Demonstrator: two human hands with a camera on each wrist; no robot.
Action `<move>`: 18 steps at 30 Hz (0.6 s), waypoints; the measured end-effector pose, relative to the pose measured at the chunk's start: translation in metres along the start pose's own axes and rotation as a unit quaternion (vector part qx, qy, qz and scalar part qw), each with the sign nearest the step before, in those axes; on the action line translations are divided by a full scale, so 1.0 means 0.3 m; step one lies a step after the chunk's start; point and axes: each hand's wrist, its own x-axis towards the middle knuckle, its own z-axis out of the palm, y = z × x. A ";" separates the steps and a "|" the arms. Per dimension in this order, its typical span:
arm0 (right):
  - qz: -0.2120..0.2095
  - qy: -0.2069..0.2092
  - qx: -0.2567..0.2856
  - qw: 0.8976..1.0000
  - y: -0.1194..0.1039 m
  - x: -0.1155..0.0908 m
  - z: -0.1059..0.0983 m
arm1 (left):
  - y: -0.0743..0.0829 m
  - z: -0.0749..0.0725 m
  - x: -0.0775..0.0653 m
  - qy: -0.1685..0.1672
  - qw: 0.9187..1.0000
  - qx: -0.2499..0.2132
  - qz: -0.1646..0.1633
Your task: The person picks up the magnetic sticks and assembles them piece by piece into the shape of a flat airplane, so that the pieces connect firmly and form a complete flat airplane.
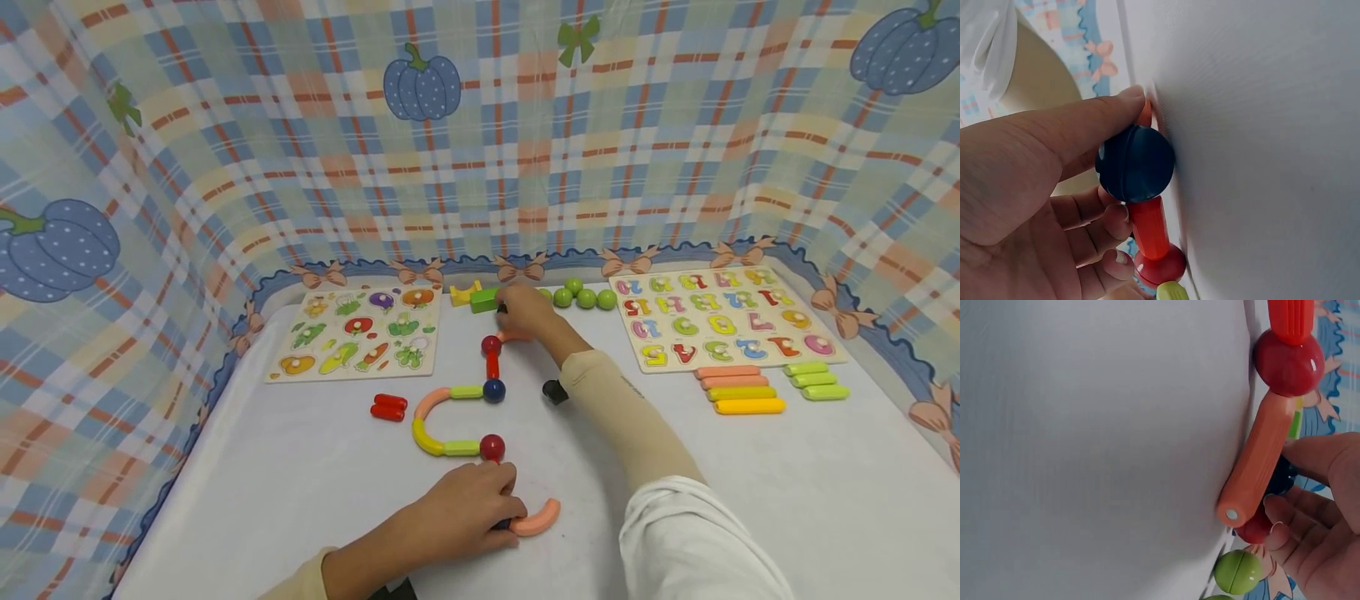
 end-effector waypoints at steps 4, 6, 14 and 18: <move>0.001 0.003 0.000 1.000 -0.002 -0.005 0.013 | 0.005 0.002 0.003 -0.002 1.000 -0.007 -0.004; -0.001 0.011 0.001 1.000 -0.001 -0.017 0.010 | 0.006 0.004 0.005 -0.001 1.000 -0.009 -0.003; -0.048 -0.024 0.000 0.999 -0.015 -0.057 -0.022 | 0.001 0.007 -0.007 0.015 1.000 -0.023 -0.010; -0.045 -0.032 -0.004 0.998 -0.004 -0.061 -0.007 | 0.001 0.001 -0.004 -0.002 0.997 -0.071 -0.022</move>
